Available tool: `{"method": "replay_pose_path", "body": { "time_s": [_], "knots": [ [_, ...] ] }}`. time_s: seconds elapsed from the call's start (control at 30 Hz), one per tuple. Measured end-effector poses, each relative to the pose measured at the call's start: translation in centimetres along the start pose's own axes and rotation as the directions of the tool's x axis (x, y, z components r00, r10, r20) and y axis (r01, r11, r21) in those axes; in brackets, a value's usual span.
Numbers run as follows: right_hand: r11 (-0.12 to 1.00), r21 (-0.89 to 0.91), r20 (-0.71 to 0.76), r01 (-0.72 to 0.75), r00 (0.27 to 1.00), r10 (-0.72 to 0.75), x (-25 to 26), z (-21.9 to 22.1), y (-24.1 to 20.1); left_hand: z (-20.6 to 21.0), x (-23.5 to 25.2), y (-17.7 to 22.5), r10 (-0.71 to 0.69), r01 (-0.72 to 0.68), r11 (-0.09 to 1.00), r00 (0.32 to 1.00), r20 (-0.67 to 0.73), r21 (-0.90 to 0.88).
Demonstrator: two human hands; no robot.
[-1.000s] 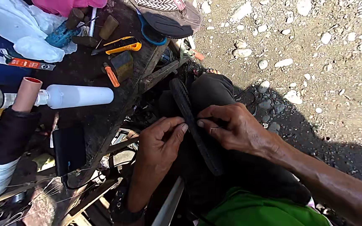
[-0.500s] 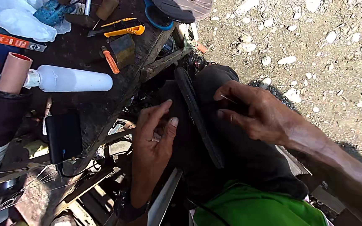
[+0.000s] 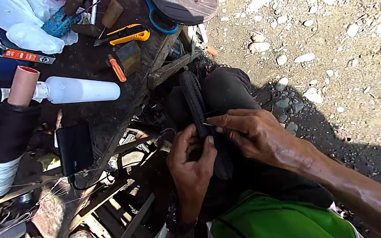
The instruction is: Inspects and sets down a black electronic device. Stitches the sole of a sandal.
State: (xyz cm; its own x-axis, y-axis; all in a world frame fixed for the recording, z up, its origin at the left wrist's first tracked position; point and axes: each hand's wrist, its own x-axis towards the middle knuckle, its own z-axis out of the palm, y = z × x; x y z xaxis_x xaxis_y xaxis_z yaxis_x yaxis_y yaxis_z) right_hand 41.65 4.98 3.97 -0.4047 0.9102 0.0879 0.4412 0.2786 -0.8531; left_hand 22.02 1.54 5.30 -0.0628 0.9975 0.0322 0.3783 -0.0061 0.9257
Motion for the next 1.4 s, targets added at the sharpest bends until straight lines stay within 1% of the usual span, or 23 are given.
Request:
{"method": "replay_pose_path", "body": {
  "time_s": [0.43, 0.53, 0.6, 0.7, 0.8, 0.9, 0.97, 1.0, 1.07, 1.1, 1.17, 1.27, 1.4],
  "knots": [
    [1.000, 0.014, 0.024, 0.001, 1.000, -0.001, 0.1, -0.3, 0.2, 0.1, 0.3, -0.3, 0.020, -0.020, 1.000, 1.000, 0.005, -0.018],
    [1.000, -0.014, 0.041, 0.018, 0.999, -0.017, 0.4, -0.8, 0.1, 0.2, 0.2, -0.4, 0.035, -0.035, 0.999, 0.999, -0.001, -0.001],
    [0.996, -0.076, 0.070, 0.039, 0.997, -0.033, 0.7, -1.4, -0.1, 0.5, 0.2, -0.5, 0.063, -0.062, 0.998, 0.998, -0.011, 0.020],
    [0.982, -0.178, 0.153, 0.068, 0.987, -0.040, 1.8, -2.7, -0.6, 1.0, 0.4, -0.7, 0.127, -0.124, 0.990, 0.991, -0.040, 0.072],
    [0.962, -0.250, 0.222, 0.109, 0.974, -0.053, 3.1, -3.8, -1.0, 1.7, 0.6, -0.7, 0.162, -0.155, 0.983, 0.985, -0.066, 0.099],
    [0.954, -0.263, 0.275, 0.142, 0.959, -0.067, 4.0, -4.2, -1.1, 2.1, 0.7, -0.7, 0.184, -0.173, 0.978, 0.979, -0.089, 0.118],
    [0.960, -0.235, 0.297, 0.155, 0.951, -0.081, 4.2, -4.4, -0.8, 1.9, 0.6, -0.7, 0.169, -0.162, 0.983, 0.983, -0.077, 0.091],
    [0.962, -0.219, 0.302, 0.161, 0.949, -0.090, 4.2, -4.5, -0.4, 1.6, 0.6, -0.6, 0.137, -0.135, 0.990, 0.989, -0.055, 0.040],
    [0.962, -0.214, 0.299, 0.171, 0.949, -0.102, 3.9, -4.6, 0.2, 0.4, 0.8, -0.4, 0.020, -0.015, 0.991, 0.999, 0.036, -0.132],
    [0.955, -0.240, 0.290, 0.174, 0.952, -0.100, 3.6, -4.6, 0.3, -0.3, 1.2, -0.4, -0.045, 0.062, 0.975, 0.996, 0.082, -0.214],
    [0.937, -0.298, 0.259, 0.185, 0.960, -0.108, 3.3, -4.2, 0.2, -1.3, 2.2, -0.7, -0.144, 0.185, 0.933, 0.978, 0.150, -0.308],
    [0.935, -0.280, 0.194, 0.217, 0.967, -0.167, 3.2, -3.2, 0.5, -2.1, 3.6, -0.7, -0.236, 0.305, 0.901, 0.941, 0.242, -0.308],
    [0.949, -0.233, 0.153, 0.212, 0.972, -0.179, 3.2, -2.6, 0.9, -2.6, 4.6, -0.4, -0.285, 0.364, 0.895, 0.912, 0.295, -0.259]
  ]
}}
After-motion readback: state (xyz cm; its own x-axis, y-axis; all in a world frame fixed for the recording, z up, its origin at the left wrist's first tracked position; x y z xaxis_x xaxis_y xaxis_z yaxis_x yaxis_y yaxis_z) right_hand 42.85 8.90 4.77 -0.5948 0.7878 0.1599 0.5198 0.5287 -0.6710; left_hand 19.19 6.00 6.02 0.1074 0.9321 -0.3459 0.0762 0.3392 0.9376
